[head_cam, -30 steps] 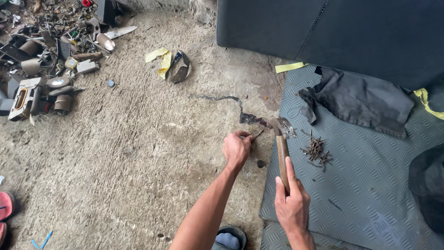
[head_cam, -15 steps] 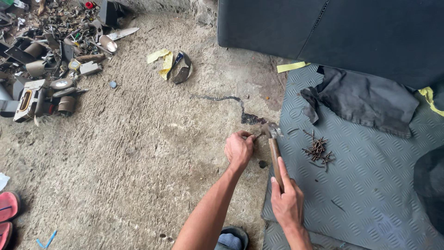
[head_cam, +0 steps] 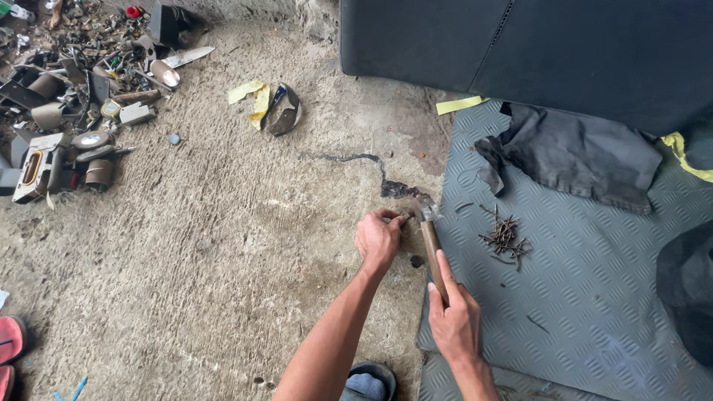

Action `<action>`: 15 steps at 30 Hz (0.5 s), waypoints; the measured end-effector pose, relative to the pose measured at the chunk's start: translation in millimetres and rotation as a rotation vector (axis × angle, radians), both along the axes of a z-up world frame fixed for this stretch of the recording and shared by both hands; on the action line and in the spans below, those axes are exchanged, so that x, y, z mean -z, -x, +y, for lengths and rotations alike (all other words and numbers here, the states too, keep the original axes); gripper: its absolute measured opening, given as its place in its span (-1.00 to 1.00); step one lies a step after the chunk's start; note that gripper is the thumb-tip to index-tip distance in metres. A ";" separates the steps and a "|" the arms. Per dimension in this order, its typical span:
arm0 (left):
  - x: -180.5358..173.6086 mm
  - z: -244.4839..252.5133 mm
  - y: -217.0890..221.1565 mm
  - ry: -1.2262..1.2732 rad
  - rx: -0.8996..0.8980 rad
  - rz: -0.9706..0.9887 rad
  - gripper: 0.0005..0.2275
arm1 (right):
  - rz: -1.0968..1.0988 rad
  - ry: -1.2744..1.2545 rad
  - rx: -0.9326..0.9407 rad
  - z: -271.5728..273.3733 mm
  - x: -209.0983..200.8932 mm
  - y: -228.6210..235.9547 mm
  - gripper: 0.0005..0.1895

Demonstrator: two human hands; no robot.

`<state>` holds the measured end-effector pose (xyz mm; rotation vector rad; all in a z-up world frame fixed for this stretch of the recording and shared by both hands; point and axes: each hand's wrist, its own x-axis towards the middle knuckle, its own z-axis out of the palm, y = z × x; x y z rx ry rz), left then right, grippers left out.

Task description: The person picks up bent nails from a pile and straightens them by tapping them with a hammer on the floor.

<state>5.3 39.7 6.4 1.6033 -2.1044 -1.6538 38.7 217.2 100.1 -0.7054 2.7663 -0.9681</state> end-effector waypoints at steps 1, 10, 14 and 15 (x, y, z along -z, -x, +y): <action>-1.7 -0.9 0.3 0.015 -0.006 0.012 -0.86 | 0.002 0.000 0.023 -0.7 -0.5 0.7 -0.33; -4.0 -0.5 -1.1 0.035 0.054 0.014 -0.84 | 0.080 0.117 0.199 21.2 -15.8 -16.4 -0.36; -3.3 0.8 -6.3 0.123 0.144 0.047 -0.85 | 0.039 0.124 0.327 52.2 -2.3 -26.7 -0.33; -3.5 1.1 -7.8 0.165 0.203 0.073 -0.86 | 0.028 0.124 0.362 63.4 4.2 -29.4 -0.32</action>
